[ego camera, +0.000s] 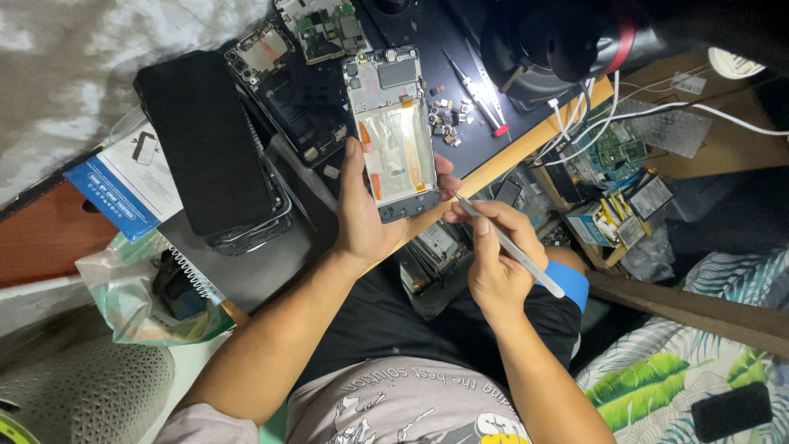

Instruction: The person disassembles a smartphone using a screwdriver and a plastic pry tool. They remove screws from the bottom of the device, pry open the casing, and disconnect internal ribbon cables. The person then removes the battery and other internal components, placing them on the workbench.

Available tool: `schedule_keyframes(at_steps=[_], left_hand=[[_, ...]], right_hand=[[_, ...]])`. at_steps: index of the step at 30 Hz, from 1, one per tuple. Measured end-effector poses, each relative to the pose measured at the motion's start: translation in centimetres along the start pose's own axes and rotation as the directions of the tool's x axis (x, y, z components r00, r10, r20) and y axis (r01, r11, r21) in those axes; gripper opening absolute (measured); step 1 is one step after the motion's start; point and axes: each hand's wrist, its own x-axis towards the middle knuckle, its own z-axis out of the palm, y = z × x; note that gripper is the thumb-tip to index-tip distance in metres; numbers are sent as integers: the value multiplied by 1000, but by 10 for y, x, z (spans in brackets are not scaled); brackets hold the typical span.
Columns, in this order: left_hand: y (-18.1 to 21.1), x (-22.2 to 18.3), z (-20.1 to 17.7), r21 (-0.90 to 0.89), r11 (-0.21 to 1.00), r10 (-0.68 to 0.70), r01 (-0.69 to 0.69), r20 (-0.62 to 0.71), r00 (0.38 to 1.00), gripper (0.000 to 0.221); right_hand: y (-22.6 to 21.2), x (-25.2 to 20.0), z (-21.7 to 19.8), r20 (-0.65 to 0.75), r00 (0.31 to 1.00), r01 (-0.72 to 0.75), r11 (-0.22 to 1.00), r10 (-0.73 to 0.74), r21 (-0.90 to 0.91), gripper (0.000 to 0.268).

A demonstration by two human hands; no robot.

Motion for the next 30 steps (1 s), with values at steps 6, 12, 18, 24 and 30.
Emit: schedule_keyframes(at_steps=[6, 12, 18, 24, 30], left_hand=[[3, 0, 4, -4, 1000, -28, 28, -39, 999, 93], [1, 1, 1, -11, 1000, -10, 10, 25, 1000, 95], [0, 1, 0, 46, 999, 12, -13, 27, 1000, 93], [-2, 3, 3, 25, 999, 45, -45, 1, 999, 88], [-2, 3, 6, 135, 981, 146, -142, -21, 989, 80]], right_hand=[[-1, 1, 5, -3, 1000, 5, 1000, -5, 12, 14], [8, 4, 4, -39, 965, -229, 903, 260, 363, 19], [7, 6, 6, -55, 972, -196, 919, 228, 343, 20], [6, 19, 0, -21, 909, -357, 803, 416, 477, 17], [5, 29, -1, 33, 862, -436, 709, 505, 554, 17]])
